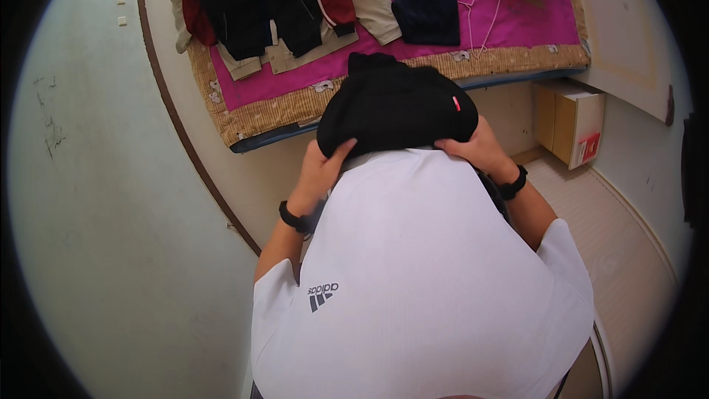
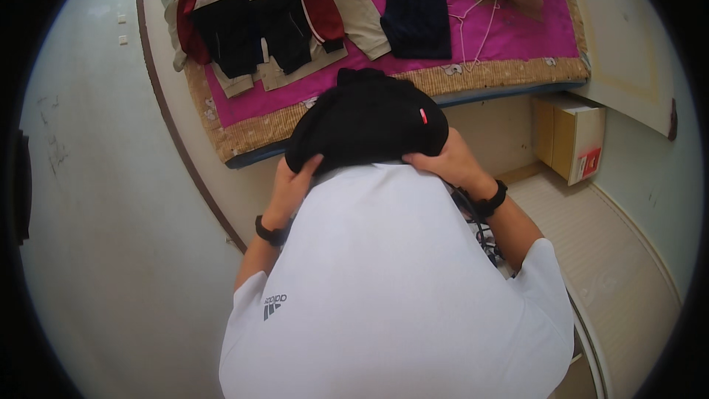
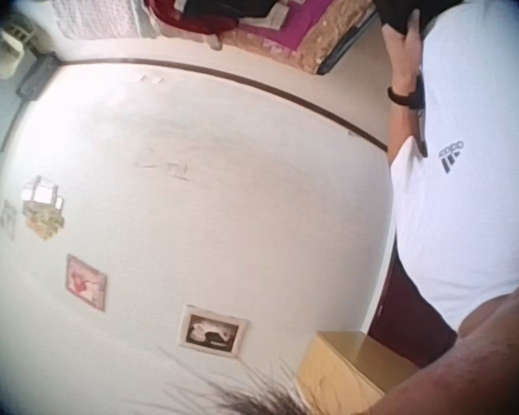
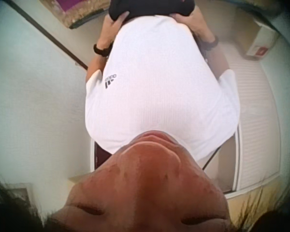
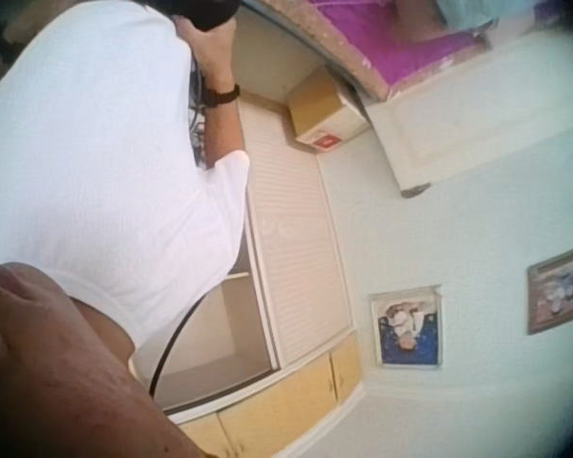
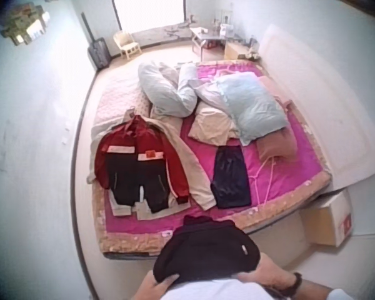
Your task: The person picks up clothing items from a bed, folds or arranges them by hand, and places them onto hangers before hanging them in a closet.
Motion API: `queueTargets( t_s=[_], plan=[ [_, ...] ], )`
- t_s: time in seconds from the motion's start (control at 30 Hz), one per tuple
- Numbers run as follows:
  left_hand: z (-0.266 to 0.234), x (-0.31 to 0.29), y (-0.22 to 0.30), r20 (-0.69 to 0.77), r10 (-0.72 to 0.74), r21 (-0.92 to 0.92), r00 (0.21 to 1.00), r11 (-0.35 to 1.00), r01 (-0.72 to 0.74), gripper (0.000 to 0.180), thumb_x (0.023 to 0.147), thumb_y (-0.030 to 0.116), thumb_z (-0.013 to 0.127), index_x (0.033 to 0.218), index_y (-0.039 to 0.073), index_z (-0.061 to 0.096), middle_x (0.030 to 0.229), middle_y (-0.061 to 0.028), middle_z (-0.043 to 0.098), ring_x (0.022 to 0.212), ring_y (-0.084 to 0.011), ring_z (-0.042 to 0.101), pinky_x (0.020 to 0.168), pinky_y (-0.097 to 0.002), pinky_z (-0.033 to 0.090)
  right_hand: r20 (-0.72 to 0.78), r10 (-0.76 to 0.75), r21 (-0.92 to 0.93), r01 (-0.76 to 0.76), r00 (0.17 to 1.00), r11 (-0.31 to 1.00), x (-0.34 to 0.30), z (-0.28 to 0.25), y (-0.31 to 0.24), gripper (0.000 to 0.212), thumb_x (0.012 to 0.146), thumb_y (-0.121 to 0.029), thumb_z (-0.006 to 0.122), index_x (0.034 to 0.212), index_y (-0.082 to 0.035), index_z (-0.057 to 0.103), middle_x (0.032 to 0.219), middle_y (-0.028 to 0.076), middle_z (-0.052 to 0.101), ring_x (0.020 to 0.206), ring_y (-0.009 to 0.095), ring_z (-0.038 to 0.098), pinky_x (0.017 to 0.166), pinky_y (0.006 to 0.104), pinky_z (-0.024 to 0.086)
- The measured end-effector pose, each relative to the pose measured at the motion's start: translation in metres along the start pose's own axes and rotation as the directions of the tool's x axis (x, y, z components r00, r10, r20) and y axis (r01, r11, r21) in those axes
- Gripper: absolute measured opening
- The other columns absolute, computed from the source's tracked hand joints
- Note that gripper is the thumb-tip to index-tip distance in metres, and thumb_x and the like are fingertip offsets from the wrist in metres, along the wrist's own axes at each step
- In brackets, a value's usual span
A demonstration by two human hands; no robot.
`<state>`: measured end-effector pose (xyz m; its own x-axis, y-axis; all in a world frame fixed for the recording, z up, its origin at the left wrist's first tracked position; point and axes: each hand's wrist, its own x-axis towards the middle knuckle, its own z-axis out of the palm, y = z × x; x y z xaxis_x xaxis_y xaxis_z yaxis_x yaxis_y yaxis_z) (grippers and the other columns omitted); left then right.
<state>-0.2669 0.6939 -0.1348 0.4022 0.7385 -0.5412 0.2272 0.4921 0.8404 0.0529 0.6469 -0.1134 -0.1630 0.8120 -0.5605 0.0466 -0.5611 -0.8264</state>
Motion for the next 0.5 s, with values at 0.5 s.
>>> queueTargets(
  t_s=[0.5],
  plan=[
    [-0.064, 0.141, 0.256, -0.05, 0.542, 0.589, 0.839, 0.695, -0.413, 0.028, 0.105, 0.023, 0.06, 0.123, 0.004, 0.07, 0.112, -0.0047, 0.073, 0.101, -0.0139, 0.066, 0.093, -0.0292, 0.05, 0.011, -0.755, -0.232, 0.736, 0.656, 0.636, 0.098, -0.077, -0.213, 0.038, 0.1, -0.02, 0.067, 0.13, 0.002, 0.061, 0.111, 0.003, 0.071, 0.099, 0.015, 0.064, 0.094, 0.0294, 0.05]
  ],
)
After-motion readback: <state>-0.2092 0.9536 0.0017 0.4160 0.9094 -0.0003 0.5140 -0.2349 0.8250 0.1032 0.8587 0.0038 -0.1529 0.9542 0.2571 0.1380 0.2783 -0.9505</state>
